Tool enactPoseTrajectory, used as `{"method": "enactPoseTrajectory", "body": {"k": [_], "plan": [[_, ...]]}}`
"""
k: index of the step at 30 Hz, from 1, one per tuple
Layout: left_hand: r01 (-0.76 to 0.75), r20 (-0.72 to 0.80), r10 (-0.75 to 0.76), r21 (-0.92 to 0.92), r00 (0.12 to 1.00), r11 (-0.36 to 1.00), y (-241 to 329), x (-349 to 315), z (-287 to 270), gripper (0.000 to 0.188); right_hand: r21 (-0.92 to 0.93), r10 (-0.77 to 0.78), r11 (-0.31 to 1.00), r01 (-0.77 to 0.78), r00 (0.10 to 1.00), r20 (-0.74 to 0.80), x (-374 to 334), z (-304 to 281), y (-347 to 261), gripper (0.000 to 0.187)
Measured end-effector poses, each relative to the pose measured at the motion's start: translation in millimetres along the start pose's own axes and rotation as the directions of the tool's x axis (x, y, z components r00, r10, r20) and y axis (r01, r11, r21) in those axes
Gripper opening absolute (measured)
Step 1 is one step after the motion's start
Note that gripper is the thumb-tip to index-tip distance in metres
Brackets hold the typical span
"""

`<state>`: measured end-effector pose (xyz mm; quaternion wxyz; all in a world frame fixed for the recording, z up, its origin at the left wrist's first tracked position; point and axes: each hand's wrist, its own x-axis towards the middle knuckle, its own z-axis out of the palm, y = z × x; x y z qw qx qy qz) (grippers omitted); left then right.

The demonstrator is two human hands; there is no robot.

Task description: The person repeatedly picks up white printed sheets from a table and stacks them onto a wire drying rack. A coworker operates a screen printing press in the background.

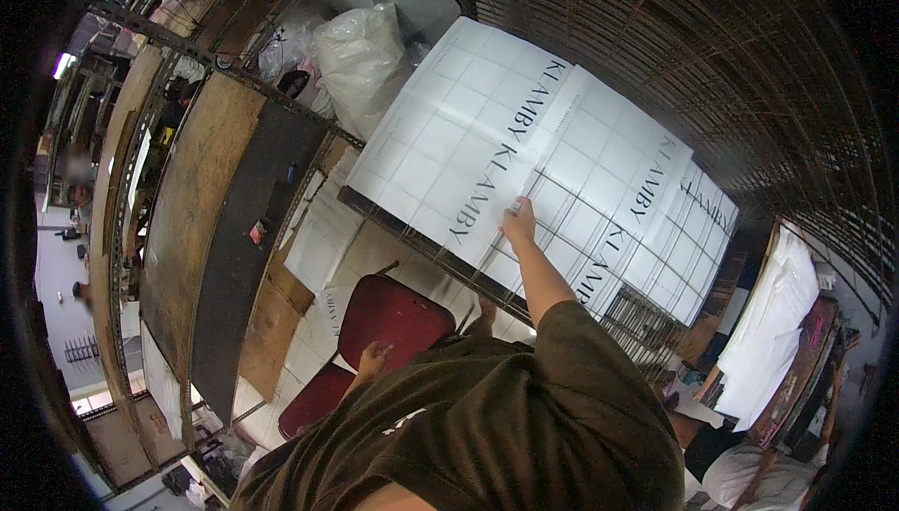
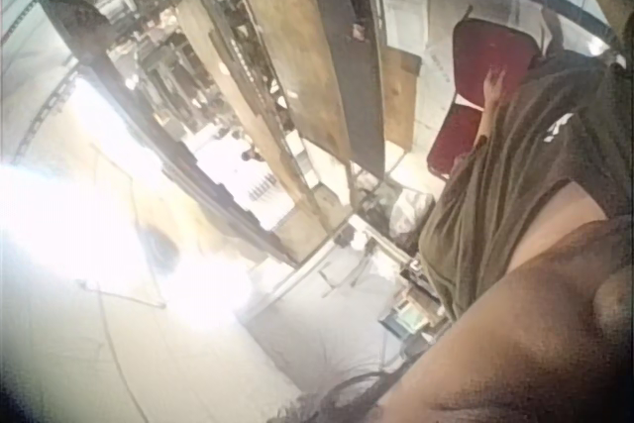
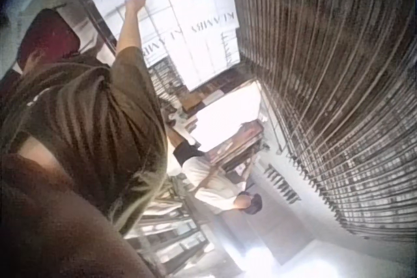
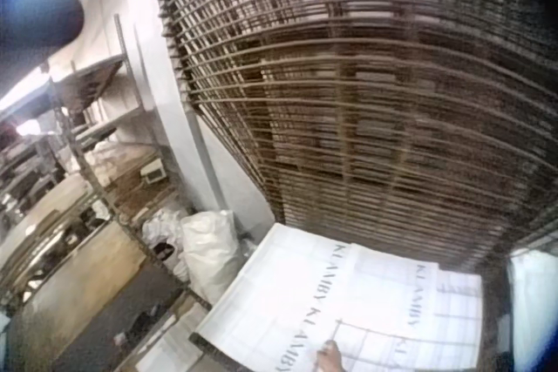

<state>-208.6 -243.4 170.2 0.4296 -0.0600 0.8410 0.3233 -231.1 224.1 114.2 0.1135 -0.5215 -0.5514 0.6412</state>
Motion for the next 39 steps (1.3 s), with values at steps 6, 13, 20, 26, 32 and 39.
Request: {"method": "enactPoseTrajectory", "body": {"k": [6,13,20,26,32,39], "plan": [[0.098,-0.071,-0.103,-0.065,0.992,0.993,-62,5,-7,0.043,-0.056,0.047,0.997,-0.044,0.998,0.052,-7,3,-6,0.045],[0.056,-0.034,-0.061,-0.149,0.998,0.987,-63,3,-4,0.046,-0.087,-0.005,0.996,0.003,1.000,-0.015,-11,9,-4,0.044],[0.051,-0.038,-0.054,-0.078,0.998,0.996,-51,7,-5,0.047,-0.070,0.007,0.998,-0.009,0.999,-0.032,-14,8,-8,0.046],[0.061,-0.056,-0.060,0.023,0.997,0.998,-32,-7,-12,0.044,-0.060,0.038,0.997,-0.039,0.999,-0.013,-17,9,-14,0.048],[0.050,-0.065,-0.062,-0.179,0.996,0.983,-55,-8,-11,0.040,-0.053,0.058,0.997,-0.057,0.998,0.016,-15,11,-12,0.056],[-0.046,-0.083,0.031,-0.188,0.996,0.981,-72,-6,-4,0.037,-0.371,-0.251,0.902,0.220,0.967,-0.037,-25,0,7,0.061]]}}
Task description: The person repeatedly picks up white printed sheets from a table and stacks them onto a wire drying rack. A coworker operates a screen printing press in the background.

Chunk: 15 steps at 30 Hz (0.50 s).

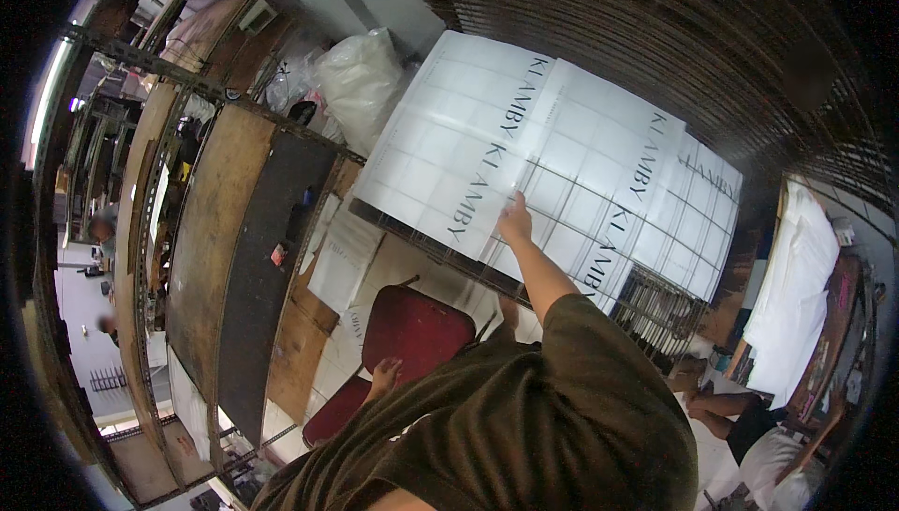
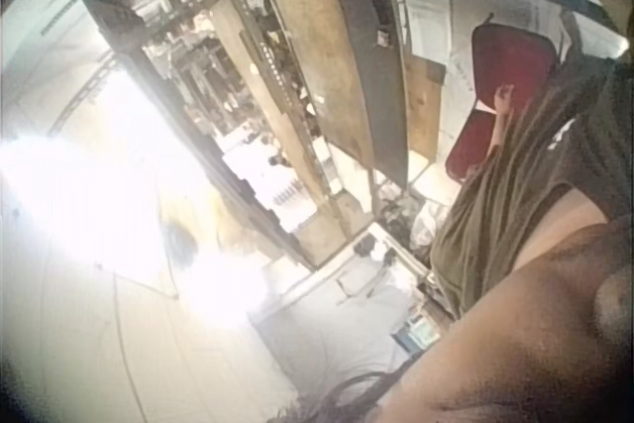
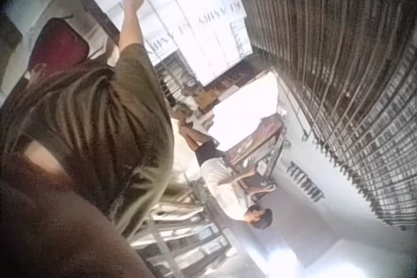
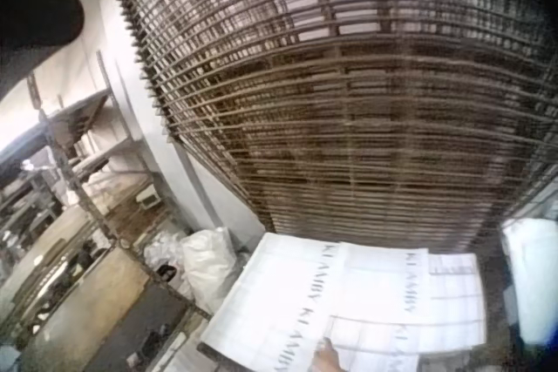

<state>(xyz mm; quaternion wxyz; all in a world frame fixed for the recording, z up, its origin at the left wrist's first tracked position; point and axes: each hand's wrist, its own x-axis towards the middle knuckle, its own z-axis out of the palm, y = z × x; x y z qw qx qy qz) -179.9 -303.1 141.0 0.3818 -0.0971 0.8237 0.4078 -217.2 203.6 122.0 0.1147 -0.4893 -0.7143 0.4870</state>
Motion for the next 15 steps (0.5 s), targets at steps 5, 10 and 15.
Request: {"method": "enactPoseTrajectory", "body": {"k": [5,10,15], "plan": [[0.081,0.021,-0.080,-0.051,0.997,0.995,-5,17,12,0.041,0.140,-0.136,0.981,0.132,0.991,0.019,-48,-80,23,0.059],[-0.011,0.104,-0.017,0.270,0.994,0.963,9,64,51,0.038,0.351,0.100,0.936,0.010,0.950,-0.294,-84,-232,135,0.049],[-0.351,0.276,0.256,0.389,0.927,0.851,99,30,113,0.032,0.752,0.569,0.627,0.201,0.542,-0.619,-175,-415,224,0.035]]}}
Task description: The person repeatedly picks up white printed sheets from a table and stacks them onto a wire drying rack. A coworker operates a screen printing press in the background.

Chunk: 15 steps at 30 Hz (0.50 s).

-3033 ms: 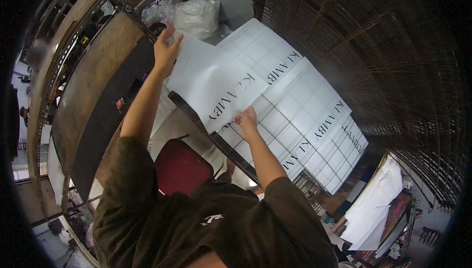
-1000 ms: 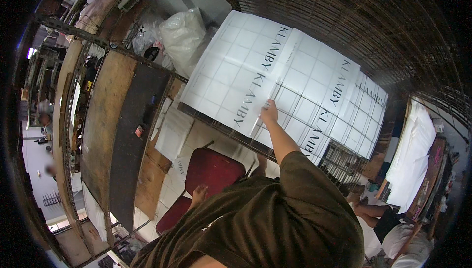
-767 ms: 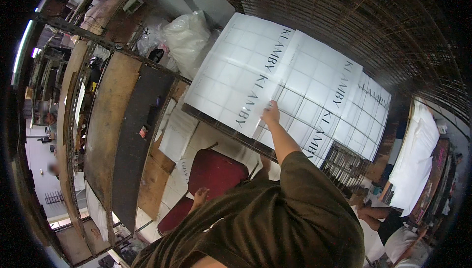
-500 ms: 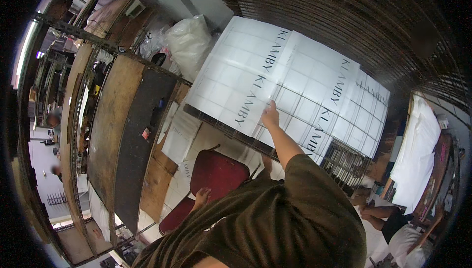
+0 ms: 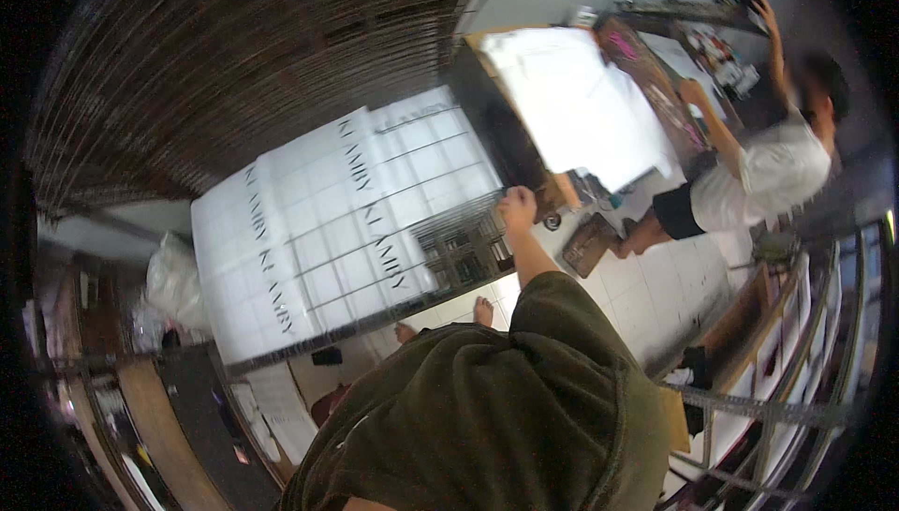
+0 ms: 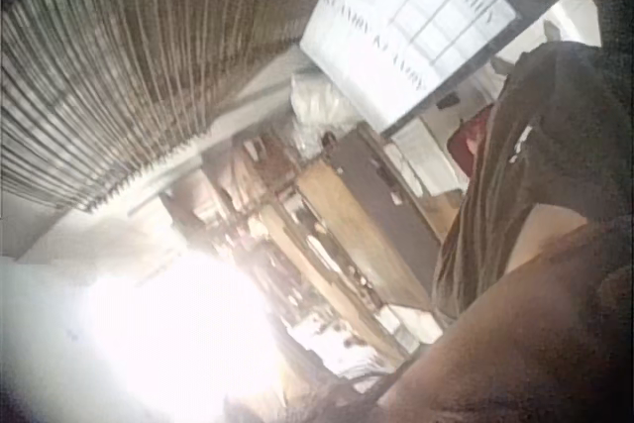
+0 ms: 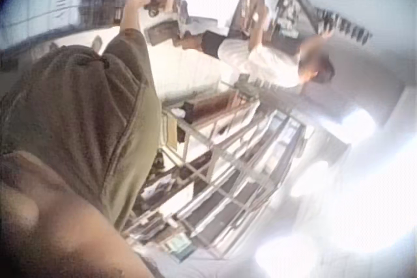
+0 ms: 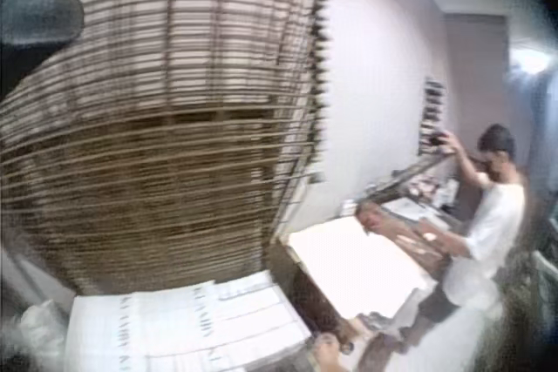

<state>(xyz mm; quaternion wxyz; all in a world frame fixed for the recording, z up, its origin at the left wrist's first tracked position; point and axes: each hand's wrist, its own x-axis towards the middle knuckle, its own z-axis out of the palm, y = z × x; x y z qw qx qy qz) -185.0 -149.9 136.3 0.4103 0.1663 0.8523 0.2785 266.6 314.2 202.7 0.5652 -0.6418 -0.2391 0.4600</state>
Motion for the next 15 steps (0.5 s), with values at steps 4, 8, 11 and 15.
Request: {"method": "enactPoseTrajectory", "body": {"k": [4,8,11,15], "plan": [[-0.251,0.005,0.251,0.061,0.968,0.966,75,13,22,0.028,0.448,0.180,0.893,-0.049,0.950,-0.254,50,-147,-57,0.062],[-0.416,-0.034,0.424,0.140,0.905,0.898,92,26,56,0.025,0.631,0.181,0.776,-0.002,0.959,-0.220,69,-213,-101,0.090],[-0.460,-0.001,0.464,0.130,0.886,0.878,113,8,78,0.027,0.662,0.130,0.749,-0.020,0.985,-0.117,95,-229,-121,0.098],[-0.394,0.012,0.405,0.257,0.914,0.883,129,-14,97,0.032,0.679,0.101,0.731,-0.074,0.995,-0.001,133,-223,-129,0.068]]}}
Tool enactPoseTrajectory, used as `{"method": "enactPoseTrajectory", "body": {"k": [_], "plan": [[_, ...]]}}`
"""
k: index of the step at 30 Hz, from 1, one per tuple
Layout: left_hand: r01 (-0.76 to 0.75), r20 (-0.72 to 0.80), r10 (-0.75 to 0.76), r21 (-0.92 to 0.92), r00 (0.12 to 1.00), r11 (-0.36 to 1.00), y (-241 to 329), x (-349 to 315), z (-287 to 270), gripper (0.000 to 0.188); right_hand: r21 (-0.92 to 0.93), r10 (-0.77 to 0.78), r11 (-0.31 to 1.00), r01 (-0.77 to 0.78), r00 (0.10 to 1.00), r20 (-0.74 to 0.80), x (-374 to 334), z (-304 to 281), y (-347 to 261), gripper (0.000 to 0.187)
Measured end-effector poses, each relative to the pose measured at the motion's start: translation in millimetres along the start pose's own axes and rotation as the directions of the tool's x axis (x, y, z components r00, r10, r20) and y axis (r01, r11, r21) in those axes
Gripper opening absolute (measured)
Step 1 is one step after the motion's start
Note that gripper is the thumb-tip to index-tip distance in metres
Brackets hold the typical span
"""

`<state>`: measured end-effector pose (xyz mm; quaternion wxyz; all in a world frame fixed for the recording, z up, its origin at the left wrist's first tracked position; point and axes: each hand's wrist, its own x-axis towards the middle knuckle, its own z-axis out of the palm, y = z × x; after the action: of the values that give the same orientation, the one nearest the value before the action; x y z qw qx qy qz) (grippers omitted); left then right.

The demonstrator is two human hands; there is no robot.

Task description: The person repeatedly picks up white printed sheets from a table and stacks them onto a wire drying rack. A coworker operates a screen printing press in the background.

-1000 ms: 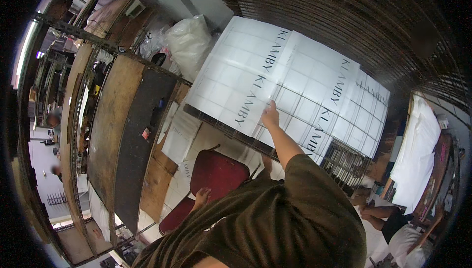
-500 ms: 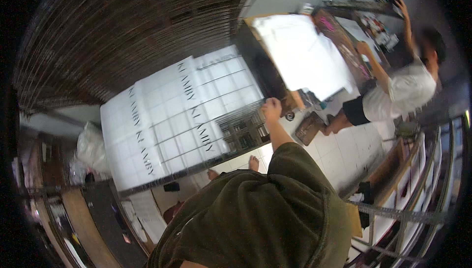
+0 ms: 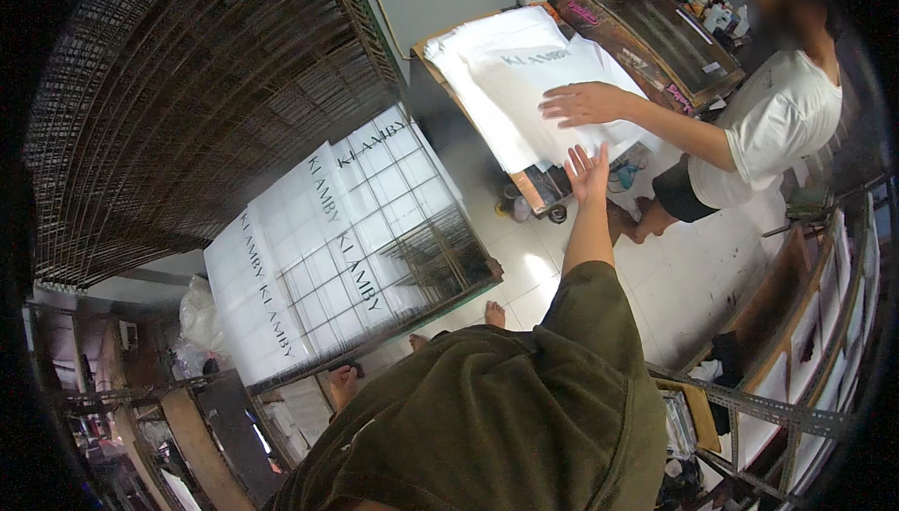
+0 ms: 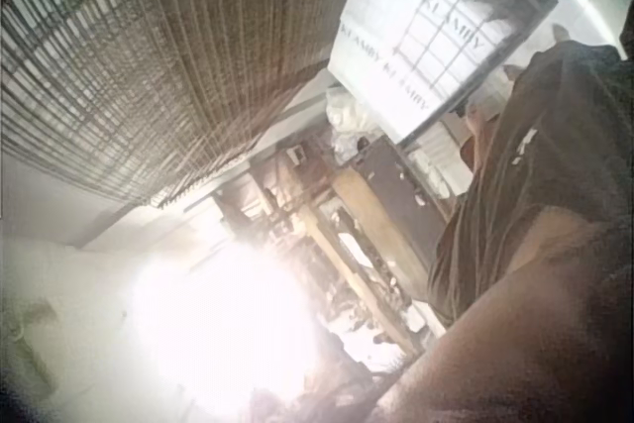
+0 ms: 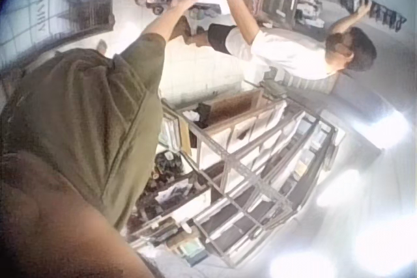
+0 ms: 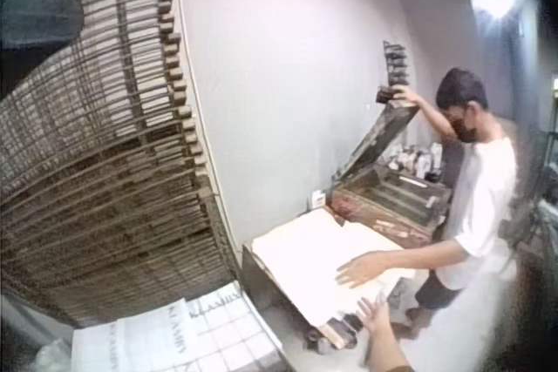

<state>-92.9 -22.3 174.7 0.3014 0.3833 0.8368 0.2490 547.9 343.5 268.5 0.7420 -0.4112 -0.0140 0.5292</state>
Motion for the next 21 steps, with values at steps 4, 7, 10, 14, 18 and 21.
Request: {"method": "enactPoseTrajectory", "body": {"k": [4,7,10,14,18,21], "plan": [[-0.118,-0.027,0.121,0.105,0.992,0.987,51,-24,5,0.030,-0.015,0.073,0.997,-0.072,0.997,0.005,52,-13,25,0.012],[-0.070,0.055,0.070,0.014,0.996,0.997,101,-14,16,0.029,-0.040,0.120,0.992,-0.120,0.993,0.006,42,0,39,0.015],[-0.281,0.128,0.341,-0.344,0.931,0.896,178,10,40,0.029,-0.003,0.026,1.000,-0.027,0.995,-0.094,4,39,36,0.020],[-0.363,0.310,0.502,-0.411,0.807,0.836,369,4,70,0.033,-0.022,-0.006,1.000,0.007,0.999,0.046,-69,88,29,0.016],[0.061,0.654,0.308,-0.476,0.691,0.877,502,-26,103,0.041,-0.198,-0.253,0.940,0.279,0.956,0.148,-155,117,49,0.012],[0.164,0.639,0.375,-0.621,0.671,0.766,544,-49,120,0.037,-0.280,-0.335,0.870,0.405,0.904,0.267,-207,122,64,0.014]]}}
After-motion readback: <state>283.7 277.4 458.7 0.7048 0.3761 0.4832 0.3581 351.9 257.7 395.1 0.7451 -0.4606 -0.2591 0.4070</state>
